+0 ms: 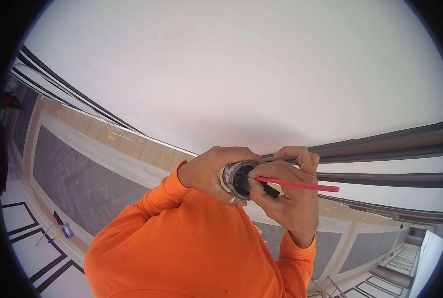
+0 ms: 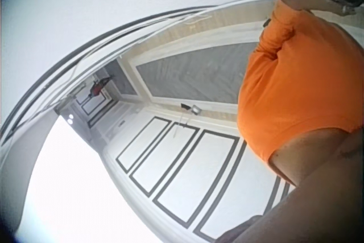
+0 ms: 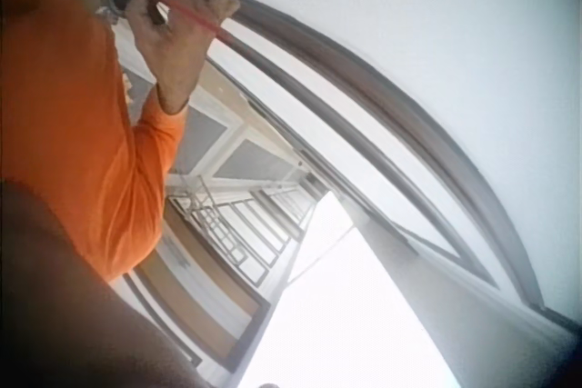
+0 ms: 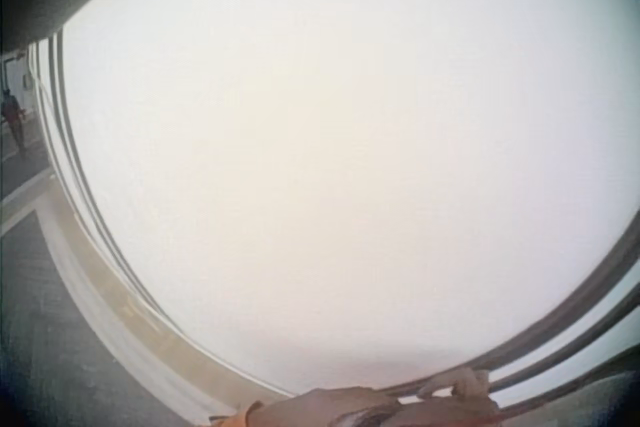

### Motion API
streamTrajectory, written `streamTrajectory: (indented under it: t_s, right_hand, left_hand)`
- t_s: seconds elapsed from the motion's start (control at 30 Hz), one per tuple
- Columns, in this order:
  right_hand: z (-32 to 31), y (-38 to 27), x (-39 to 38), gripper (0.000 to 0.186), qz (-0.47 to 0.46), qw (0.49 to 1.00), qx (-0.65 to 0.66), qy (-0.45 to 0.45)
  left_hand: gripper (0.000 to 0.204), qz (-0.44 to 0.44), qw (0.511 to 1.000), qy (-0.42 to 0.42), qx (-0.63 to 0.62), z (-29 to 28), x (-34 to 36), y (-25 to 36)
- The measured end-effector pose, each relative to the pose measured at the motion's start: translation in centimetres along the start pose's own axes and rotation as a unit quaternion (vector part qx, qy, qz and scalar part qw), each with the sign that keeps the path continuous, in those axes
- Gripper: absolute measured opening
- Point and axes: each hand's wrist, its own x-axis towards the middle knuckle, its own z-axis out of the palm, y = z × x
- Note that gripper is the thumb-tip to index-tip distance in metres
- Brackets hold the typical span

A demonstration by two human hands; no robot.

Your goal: The person paints dark brown curved lines on a white ceiling using a small paintbrush and a paint can. They repeatedly dip the brush into the can and apply paint along the ceiling's decorative pattern.

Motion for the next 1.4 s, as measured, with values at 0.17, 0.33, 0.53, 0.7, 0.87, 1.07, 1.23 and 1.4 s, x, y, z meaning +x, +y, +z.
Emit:
streamTrajectory:
  t_s: [0.17,0.33,0.53,0.7,0.87,1.07,1.23,1.4]
  right_hand:
    - [0.1,-0.2,-0.2,0.022,0.026,0.997,0.025,0.074]
    - [0.1,-0.8,-0.2,0.02,0.069,0.997,0.002,0.045]
    - [-0.1,-1.1,-0.2,0.018,0.04,0.997,-0.067,-0.023]
    - [-0.5,-0.9,-0.3,0.022,0.05,0.996,-0.068,-0.04]
    - [-0.2,1.5,-2.0,0.015,0.142,0.967,0.193,0.089]
    - [2.9,3.7,-3.6,0.014,0.102,0.819,0.508,0.247]
    - [3.8,1.0,-3.6,0.014,0.083,0.765,0.553,0.32]
    - [2.3,-0.4,-2.0,0.015,0.025,0.723,0.583,0.369]
  left_hand:
    - [0.068,-0.011,1.0,0.001,0.0,-0.3,-0.2,0.0]
    - [0.067,-0.006,1.0,0.007,0.021,-0.5,-0.4,-0.4]
    - [0.066,-0.017,0.999,-0.014,0.048,-0.8,-0.3,-0.5]
    - [0.066,-0.016,0.998,-0.028,0.052,-0.8,0.0,-1.1]
    - [0.066,0.004,0.998,-0.034,0.052,-1.0,0.5,-1.3]
    - [0.068,0.052,0.997,-0.049,0.008,-1.8,0.9,-1.5]
    - [0.069,0.087,0.992,-0.081,-0.046,-2.9,1.0,0.0]
    - [0.067,0.108,0.991,-0.081,-0.021,-5.0,2.3,2.4]
